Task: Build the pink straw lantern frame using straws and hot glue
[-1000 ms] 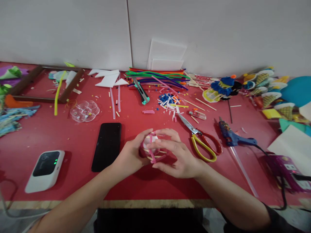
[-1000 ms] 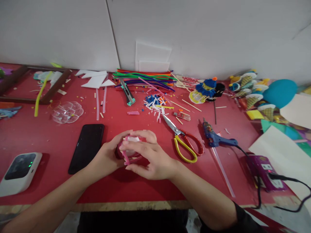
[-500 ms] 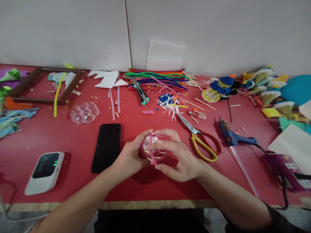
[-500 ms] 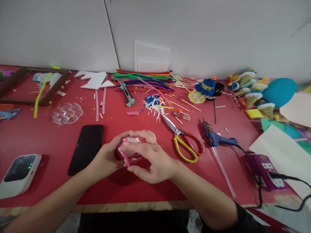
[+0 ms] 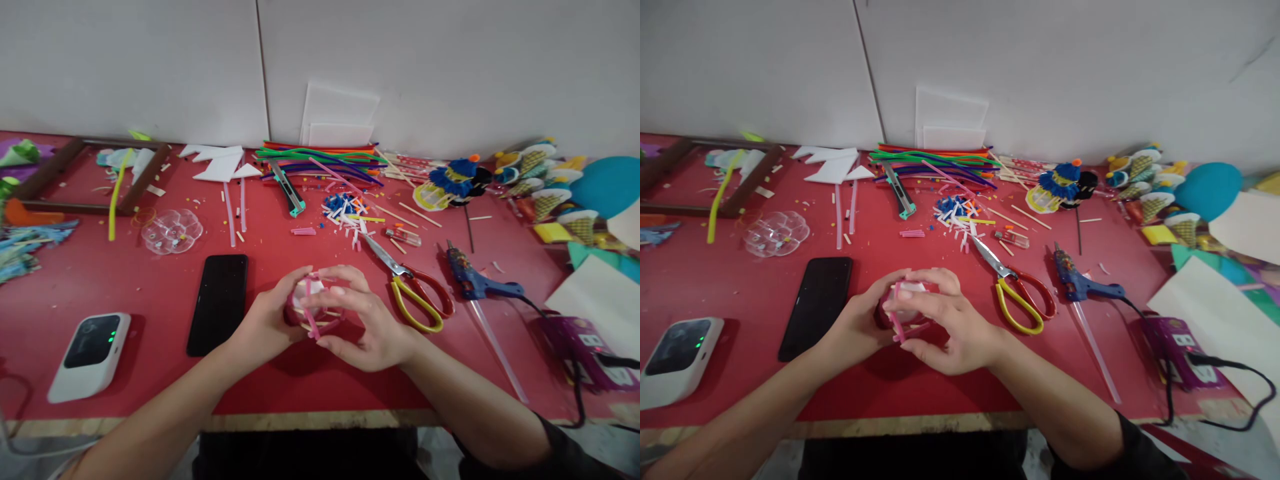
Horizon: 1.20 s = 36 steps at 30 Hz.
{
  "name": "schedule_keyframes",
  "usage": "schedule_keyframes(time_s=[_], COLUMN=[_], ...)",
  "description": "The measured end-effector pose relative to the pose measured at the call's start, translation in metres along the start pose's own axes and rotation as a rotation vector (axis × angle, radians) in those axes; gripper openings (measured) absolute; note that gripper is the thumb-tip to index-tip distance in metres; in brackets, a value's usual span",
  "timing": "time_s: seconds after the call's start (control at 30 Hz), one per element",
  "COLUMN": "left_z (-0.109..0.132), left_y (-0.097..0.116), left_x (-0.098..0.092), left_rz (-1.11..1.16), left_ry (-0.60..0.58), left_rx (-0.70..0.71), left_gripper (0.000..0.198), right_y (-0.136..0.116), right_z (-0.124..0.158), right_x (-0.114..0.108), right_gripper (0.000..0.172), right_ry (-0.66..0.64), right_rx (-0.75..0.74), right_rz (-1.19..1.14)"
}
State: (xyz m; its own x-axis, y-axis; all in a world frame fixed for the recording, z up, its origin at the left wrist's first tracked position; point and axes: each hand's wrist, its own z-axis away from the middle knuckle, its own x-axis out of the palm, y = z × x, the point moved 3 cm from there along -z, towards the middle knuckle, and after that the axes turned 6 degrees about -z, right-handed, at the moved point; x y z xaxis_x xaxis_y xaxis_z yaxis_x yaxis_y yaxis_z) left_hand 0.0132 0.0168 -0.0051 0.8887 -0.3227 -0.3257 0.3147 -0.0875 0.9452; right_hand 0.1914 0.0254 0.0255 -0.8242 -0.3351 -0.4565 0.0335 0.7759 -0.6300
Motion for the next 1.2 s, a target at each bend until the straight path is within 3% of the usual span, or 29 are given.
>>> schedule_keyframes(time_s=[0.47, 1.2], left_z=[0.0006, -0.0006], left_y=[0.0016, 0.0017], left_x=[-0.001, -0.0008], left_rz=[-0.009, -0.018], left_ry=[-0.005, -0.004], left_rx=[-0.024, -0.062], left_gripper=[0.079, 0.079], right_y=[0.0014, 0.0026], right_z=[0.0003, 0.0017], right_x=[0.0004, 0.0012], right_gripper=[0.087, 0.087], right_ry=[-0.004, -0.027], right_rx=[-0.016, 0.02], right_rz=[-0.018, 0.002])
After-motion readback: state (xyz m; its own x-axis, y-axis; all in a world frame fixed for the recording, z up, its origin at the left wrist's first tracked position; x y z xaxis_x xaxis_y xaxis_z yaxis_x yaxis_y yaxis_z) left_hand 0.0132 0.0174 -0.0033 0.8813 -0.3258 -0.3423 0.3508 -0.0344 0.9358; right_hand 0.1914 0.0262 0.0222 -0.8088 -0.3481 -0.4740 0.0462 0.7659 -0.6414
